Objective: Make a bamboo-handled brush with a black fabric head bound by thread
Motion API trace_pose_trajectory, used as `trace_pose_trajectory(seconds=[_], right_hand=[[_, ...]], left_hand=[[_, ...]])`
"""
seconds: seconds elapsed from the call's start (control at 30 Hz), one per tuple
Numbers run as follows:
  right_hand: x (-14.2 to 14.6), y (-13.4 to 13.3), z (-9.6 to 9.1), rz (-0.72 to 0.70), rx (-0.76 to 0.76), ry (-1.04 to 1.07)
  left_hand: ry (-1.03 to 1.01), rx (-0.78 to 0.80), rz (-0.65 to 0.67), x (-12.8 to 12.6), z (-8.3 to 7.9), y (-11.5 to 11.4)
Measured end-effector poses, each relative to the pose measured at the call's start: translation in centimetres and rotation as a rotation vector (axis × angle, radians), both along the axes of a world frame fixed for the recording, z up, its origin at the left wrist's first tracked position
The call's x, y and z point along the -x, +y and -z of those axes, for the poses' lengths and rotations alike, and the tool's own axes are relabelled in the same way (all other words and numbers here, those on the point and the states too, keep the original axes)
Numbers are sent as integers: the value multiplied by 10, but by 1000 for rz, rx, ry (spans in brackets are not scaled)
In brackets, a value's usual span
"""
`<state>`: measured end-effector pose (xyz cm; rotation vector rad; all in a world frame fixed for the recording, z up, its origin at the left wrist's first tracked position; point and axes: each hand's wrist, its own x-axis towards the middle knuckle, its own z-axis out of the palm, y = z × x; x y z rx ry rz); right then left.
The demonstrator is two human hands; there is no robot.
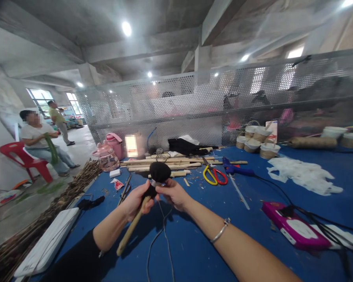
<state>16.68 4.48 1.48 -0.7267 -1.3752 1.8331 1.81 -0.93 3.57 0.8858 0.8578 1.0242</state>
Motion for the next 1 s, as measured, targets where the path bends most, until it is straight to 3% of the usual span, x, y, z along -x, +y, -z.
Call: trace_pose_trajectory(seconds=[0.1, 0.17, 0.23, 0.3, 0.37, 0.43, 0.5, 0.63, 0.83, 1.0], right_hand=[[-3, -3, 7, -50, 100, 17], [-3, -4, 10, -9, 135, 19], [0, -5, 9, 75, 140, 14], [3, -4, 6, 159, 147, 16], [6, -4, 2, 208, 162, 24], [8, -6, 0, 233, 169, 20], [9, -9, 0, 255, 176, 17], [8, -14, 3, 276, 175, 8], [-1, -11, -3, 168, 71, -67], [-2, -15, -9, 268, -66, -38]], left_hand=[[60, 220, 209, 8, 9, 5], [123, 251, 233, 11, 12, 9], [294, 108, 41, 11, 11, 10], [572, -161, -283, 7, 7, 6], [849, -453, -496, -1, 5, -2], [1044, -644, -481, -11, 6, -13], [1159, -639, -382, -20, 10, -20], [1227, -527, -296, -23, 17, -20], [1143, -637, -418, 0, 15, -7], [1034, -681, -457, 9, 13, -4]])
